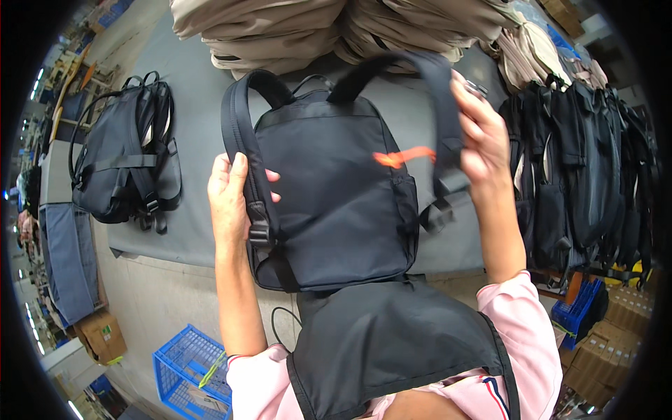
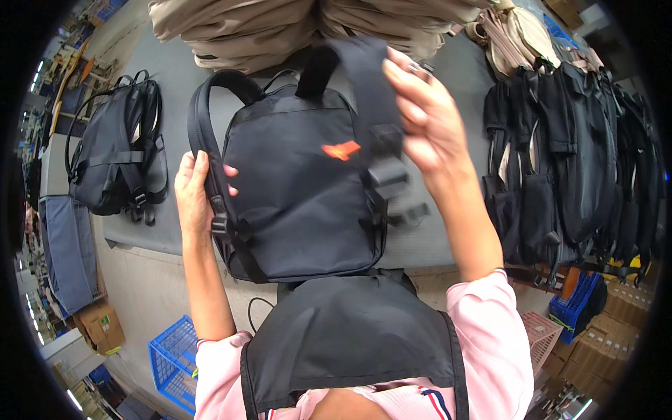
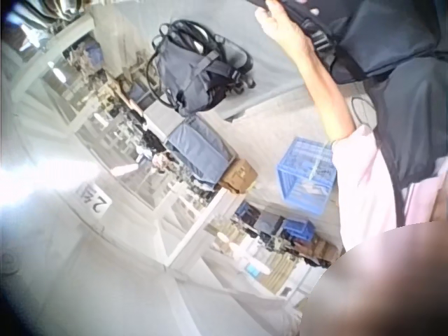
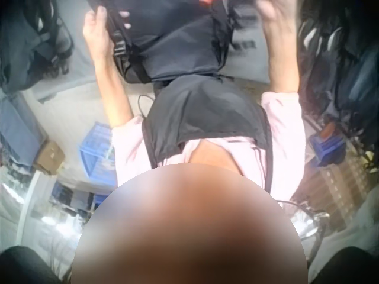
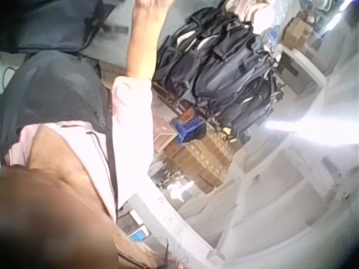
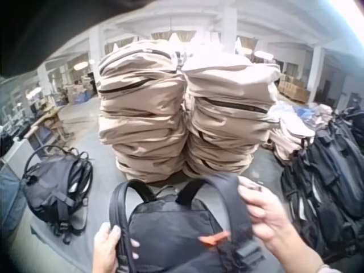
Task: Cutting threads and inspecting backpack straps in a factory setting.
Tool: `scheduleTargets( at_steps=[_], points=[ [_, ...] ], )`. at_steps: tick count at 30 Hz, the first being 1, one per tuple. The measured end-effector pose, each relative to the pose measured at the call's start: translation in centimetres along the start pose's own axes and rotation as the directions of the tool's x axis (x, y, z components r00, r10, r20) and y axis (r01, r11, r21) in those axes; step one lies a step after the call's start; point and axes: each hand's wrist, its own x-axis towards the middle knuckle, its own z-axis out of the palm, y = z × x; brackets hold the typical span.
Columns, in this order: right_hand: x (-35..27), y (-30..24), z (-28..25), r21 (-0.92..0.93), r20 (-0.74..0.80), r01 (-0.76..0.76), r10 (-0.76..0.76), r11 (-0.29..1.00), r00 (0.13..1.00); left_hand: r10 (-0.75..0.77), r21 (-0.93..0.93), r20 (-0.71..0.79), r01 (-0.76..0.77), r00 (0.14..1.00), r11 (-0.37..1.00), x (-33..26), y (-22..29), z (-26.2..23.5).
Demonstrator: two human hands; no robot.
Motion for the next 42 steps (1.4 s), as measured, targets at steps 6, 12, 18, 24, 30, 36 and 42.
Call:
scheduleTargets(
  at_steps=[6,12,18,24,30,36,42],
  points=[
    [5.5,9.2,-3.6,-0.056,-0.159,-0.125,0.115,0.991,0.981,-0.163,0.025,-0.010,0.163,0.987,0.986,2.0,-3.6,-2.3],
    [2.3,11.9,-3.5,-0.125,-0.232,-0.119,0.088,0.985,0.969,-0.291,0.053,0.079,0.288,0.953,0.956,2.2,-4.6,-4.5],
    [-1.6,13.1,-1.1,-0.456,-0.273,0.032,-0.174,0.889,0.946,-0.243,-0.066,0.150,0.255,0.958,0.965,2.7,-4.0,-3.3],
    [-7.0,13.2,4.8,-0.800,0.078,0.449,-0.674,0.398,0.735,-0.263,-0.108,0.299,0.306,0.917,0.946,2.1,-2.8,-2.7],
    [-4.3,17.5,7.9,-0.733,0.248,0.363,-0.271,0.575,0.930,-0.189,-0.135,0.277,0.232,0.942,0.963,-0.3,-2.9,-1.2],
    [-3.9,17.1,8.2,-0.646,0.219,0.292,-0.195,0.705,0.956,-0.003,0.186,0.380,-0.073,0.925,0.980,-5.1,-2.9,-3.3],
    [-4.5,16.2,6.6,-0.313,0.241,-0.232,0.313,0.921,0.919,0.645,0.412,0.500,-0.814,0.578,0.410,-6.0,-1.9,-1.8]
  ],
)
